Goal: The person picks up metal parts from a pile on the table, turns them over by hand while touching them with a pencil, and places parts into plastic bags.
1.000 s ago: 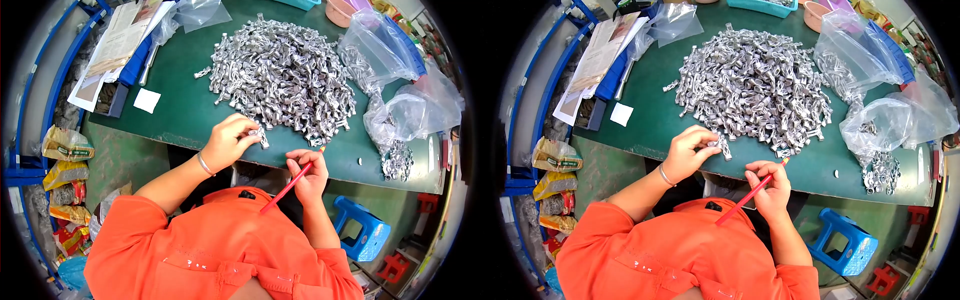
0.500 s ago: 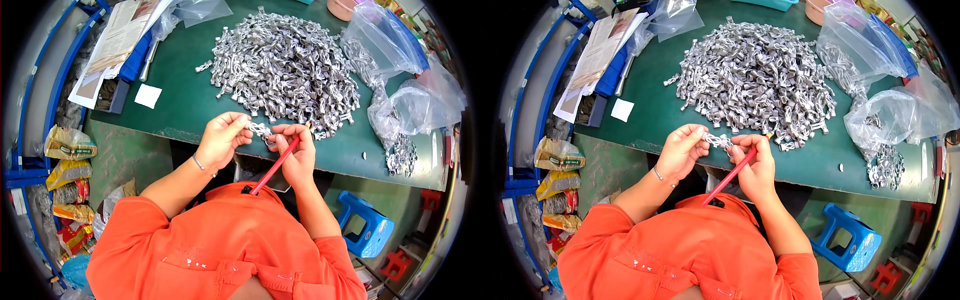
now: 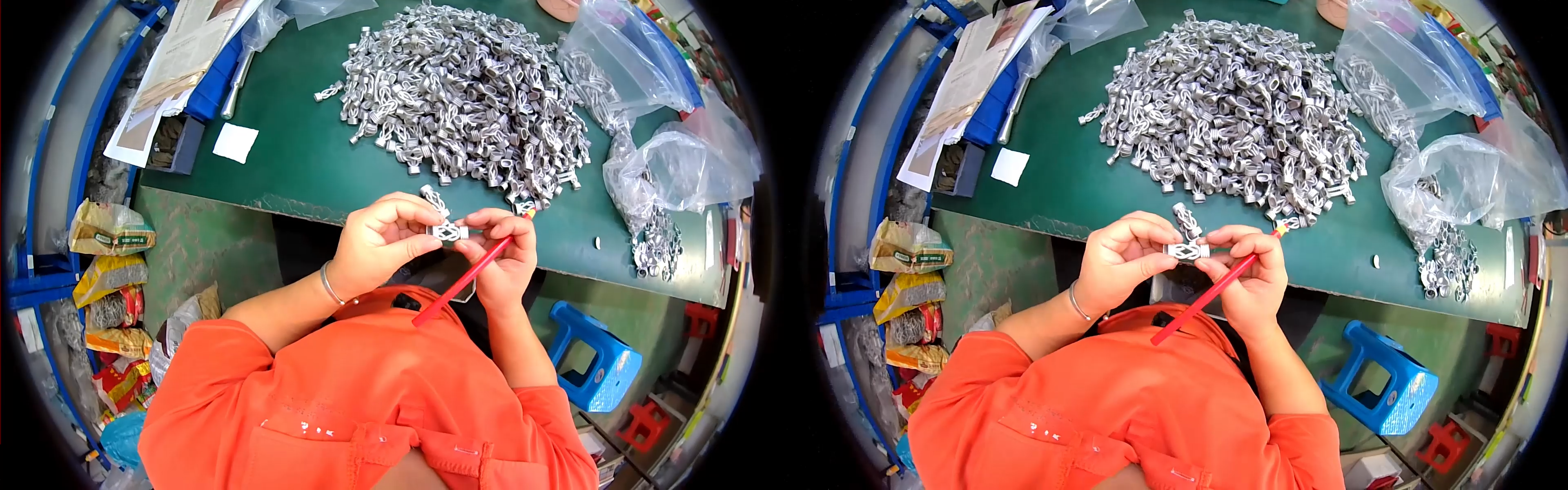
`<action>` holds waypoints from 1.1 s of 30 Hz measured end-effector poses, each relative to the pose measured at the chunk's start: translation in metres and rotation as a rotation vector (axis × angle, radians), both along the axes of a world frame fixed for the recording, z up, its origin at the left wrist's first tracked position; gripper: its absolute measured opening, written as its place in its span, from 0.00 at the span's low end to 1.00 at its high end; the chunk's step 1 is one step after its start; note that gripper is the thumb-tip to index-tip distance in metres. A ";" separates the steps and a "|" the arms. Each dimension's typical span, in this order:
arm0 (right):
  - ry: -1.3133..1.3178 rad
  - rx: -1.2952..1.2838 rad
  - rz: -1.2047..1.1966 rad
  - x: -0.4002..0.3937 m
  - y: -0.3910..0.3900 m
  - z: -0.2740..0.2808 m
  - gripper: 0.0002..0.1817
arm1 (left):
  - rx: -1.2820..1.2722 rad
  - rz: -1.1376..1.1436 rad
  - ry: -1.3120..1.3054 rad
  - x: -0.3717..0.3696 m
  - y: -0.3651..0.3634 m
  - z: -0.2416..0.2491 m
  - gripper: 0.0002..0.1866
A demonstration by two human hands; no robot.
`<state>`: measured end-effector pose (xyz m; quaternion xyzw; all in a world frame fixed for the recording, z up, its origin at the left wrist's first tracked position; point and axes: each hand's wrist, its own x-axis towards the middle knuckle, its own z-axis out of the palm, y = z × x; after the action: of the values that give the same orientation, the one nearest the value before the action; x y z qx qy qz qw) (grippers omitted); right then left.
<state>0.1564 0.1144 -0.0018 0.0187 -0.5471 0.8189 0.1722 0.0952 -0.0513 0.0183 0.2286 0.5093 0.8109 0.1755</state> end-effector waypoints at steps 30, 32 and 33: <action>-0.184 -0.002 0.011 0.002 0.000 0.007 0.12 | -0.449 0.083 0.426 -0.016 -0.004 -0.004 0.10; -0.182 0.001 0.002 0.003 0.001 0.006 0.12 | -0.379 0.039 0.309 -0.014 -0.006 -0.005 0.10; -0.144 0.019 0.004 0.004 0.002 0.005 0.12 | -0.379 0.038 0.307 -0.014 -0.007 -0.006 0.10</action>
<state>0.1606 0.1159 0.0036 -0.0377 -0.5659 0.8132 0.1307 0.0810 -0.0580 0.0124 0.3024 0.6774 0.6596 0.1208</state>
